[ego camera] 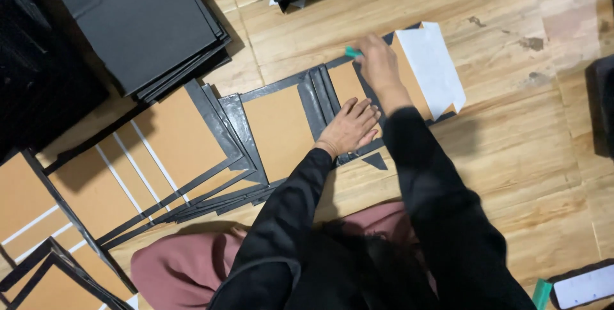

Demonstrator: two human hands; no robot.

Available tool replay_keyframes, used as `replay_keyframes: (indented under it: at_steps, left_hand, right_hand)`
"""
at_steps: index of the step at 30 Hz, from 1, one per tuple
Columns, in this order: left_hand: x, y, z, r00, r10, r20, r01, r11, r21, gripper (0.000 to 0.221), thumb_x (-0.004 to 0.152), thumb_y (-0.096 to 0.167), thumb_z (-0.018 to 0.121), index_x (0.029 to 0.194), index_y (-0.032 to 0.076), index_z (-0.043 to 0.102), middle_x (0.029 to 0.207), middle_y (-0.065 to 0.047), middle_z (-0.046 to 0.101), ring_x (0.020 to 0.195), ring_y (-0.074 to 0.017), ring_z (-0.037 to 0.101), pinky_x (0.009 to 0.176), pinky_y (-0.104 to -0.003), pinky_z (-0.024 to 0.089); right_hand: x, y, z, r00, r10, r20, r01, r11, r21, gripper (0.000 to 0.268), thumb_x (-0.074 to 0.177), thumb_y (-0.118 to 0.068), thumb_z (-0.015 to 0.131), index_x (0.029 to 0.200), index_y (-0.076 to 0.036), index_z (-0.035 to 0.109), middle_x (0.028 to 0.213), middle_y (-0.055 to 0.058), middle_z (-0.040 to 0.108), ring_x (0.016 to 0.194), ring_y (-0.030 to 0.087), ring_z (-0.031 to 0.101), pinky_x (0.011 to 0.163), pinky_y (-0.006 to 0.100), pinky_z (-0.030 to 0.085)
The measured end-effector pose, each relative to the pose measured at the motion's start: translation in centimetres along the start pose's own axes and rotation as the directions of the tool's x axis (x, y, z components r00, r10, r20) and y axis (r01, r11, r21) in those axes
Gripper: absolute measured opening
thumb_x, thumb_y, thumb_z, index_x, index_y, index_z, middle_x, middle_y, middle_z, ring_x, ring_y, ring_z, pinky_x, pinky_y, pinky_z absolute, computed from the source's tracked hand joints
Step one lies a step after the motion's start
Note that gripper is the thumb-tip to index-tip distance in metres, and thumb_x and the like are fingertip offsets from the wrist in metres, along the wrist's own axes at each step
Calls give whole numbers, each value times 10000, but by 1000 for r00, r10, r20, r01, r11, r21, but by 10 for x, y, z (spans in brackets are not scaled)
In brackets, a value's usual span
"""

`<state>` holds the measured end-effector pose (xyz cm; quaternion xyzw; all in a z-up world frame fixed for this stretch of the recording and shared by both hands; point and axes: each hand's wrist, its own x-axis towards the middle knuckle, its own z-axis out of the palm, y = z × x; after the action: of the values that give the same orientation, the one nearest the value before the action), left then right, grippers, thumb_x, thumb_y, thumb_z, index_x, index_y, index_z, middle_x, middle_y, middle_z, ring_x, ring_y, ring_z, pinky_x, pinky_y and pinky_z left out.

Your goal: Manually applying adhesive to cardboard folder components and stacking them on the floor.

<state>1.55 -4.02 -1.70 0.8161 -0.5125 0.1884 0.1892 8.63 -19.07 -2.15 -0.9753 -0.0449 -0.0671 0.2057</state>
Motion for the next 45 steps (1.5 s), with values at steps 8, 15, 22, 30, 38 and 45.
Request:
replay_keyframes:
  at_steps: [8,15,22,30,38,45]
  left_hand:
    - [-3,2,-8,989,-138,49,142,984,-107,436,895,420,224,981,73,474,1398,-115,316,1277,-300,325,1049,-498,187]
    - [-10,11,13,899,-42,436,14,998,67,595,870,408,298,1425,247,157,1478,7,187,1347,-267,179,1050,-591,86]
    - [-17,5,0,899,-26,437,-31,992,122,530,870,474,291,1330,217,349,1363,-25,366,1263,-284,301,1017,-606,153]
    - [-9,9,-15,918,-75,389,-5,980,201,423,797,521,420,1073,201,440,1084,-20,450,1070,-273,431,990,-555,244]
    - [48,14,-15,940,-129,317,70,979,192,365,767,373,515,1024,132,422,994,-58,423,989,-246,434,985,-514,256]
    - [115,28,-1,950,-39,311,34,999,24,608,820,61,571,1347,174,291,1350,-50,390,1279,-271,294,1053,-513,181]
  right_hand:
    - [-169,17,-29,988,-112,-111,83,968,-235,180,891,-409,457,982,-280,543,799,-70,478,698,121,541,577,253,438]
    - [-196,-31,-72,999,25,27,-22,996,-91,205,886,-334,438,1023,-226,546,816,-45,457,729,162,533,670,255,455]
    - [-205,46,-46,713,694,-95,-384,501,775,224,925,-268,399,1081,-135,489,777,109,499,702,248,508,611,310,371]
    - [-154,88,-49,561,772,-297,-689,635,350,470,810,-454,693,1050,-68,574,942,165,560,903,358,572,795,449,443]
    - [-152,122,-35,576,816,-56,-788,572,227,424,595,-431,806,795,-122,595,685,-5,492,658,227,589,628,364,469]
    - [-139,87,-47,669,742,36,-710,625,325,324,566,-270,782,791,-142,587,600,-10,512,593,156,572,527,260,425]
